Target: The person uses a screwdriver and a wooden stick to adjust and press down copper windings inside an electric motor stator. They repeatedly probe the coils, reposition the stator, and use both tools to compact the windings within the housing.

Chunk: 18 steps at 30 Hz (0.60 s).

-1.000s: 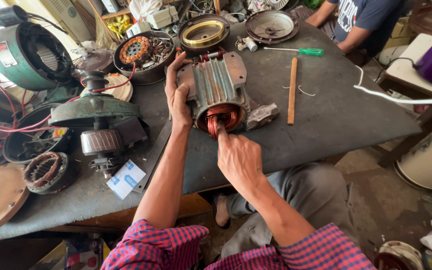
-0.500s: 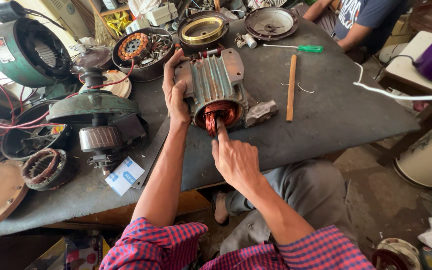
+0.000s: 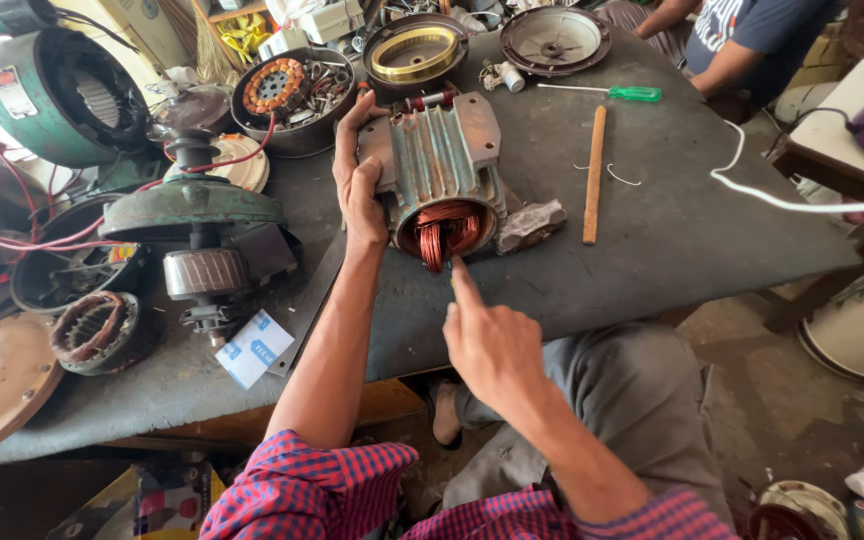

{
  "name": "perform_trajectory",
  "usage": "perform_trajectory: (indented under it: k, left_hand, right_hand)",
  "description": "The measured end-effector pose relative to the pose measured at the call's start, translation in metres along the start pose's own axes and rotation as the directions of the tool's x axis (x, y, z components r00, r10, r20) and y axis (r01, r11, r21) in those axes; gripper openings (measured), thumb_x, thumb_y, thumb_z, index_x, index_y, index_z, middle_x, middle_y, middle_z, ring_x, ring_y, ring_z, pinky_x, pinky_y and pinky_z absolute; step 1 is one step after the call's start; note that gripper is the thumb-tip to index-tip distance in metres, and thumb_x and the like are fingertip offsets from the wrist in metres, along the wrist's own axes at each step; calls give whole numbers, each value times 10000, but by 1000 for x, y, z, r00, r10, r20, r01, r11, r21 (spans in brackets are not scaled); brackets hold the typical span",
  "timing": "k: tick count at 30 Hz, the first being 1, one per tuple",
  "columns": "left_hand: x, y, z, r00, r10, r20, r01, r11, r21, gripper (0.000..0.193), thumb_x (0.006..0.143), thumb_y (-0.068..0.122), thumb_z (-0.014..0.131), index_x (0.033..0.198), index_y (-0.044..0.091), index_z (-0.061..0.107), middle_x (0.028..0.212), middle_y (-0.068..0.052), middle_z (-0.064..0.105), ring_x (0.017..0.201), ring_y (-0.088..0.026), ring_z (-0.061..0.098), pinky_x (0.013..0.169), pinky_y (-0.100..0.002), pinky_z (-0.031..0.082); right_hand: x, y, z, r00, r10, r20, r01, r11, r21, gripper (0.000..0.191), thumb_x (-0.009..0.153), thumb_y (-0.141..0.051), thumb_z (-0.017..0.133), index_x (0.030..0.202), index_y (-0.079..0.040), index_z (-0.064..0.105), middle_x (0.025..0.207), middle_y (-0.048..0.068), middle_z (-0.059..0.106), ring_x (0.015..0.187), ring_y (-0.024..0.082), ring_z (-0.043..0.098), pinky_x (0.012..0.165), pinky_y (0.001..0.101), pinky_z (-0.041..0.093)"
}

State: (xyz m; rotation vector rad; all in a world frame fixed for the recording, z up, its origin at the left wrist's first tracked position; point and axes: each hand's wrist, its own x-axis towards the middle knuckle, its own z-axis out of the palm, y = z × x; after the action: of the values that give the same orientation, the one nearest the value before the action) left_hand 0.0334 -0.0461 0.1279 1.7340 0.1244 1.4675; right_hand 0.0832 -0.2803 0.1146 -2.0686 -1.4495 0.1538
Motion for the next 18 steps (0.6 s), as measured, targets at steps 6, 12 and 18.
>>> perform_trajectory:
  k: [6, 12, 18]
  left_hand:
    - [-1, -1, -2, 1000, 0, -12, 1, 1000, 22, 719, 845, 262, 465, 1498, -37, 503, 1427, -157, 579, 1424, -268, 492, 1293, -371, 291]
    - [1, -2, -1, 1000, 3, -3, -3, 1000, 2, 723, 850, 265, 467, 1505, -39, 488, 1479, -160, 554, 1450, -266, 470, 1296, -372, 293]
    - [-1, 1, -2, 1000, -28, -3, 28, 1000, -5, 729, 861, 261, 466, 1534, -21, 472, 1422, -149, 577, 1383, -254, 507, 1273, -366, 325]
  right_hand:
    - [-18, 37, -24, 996, -24, -84, 34, 991, 127, 543, 974, -196, 543, 1510, -129, 485, 812, 121, 752, 541, 322, 710, 555, 463, 572]
    - [-1, 78, -50, 977, 71, -200, -56, 995, 78, 513, 1006, -153, 531, 1516, -120, 484, 780, 83, 773, 635, 306, 734, 635, 441, 575]
    - [33, 115, -50, 911, -87, -403, 61, 995, -76, 399, 989, -31, 592, 1378, -114, 634, 1013, 147, 713, 884, 352, 697, 779, 453, 543]
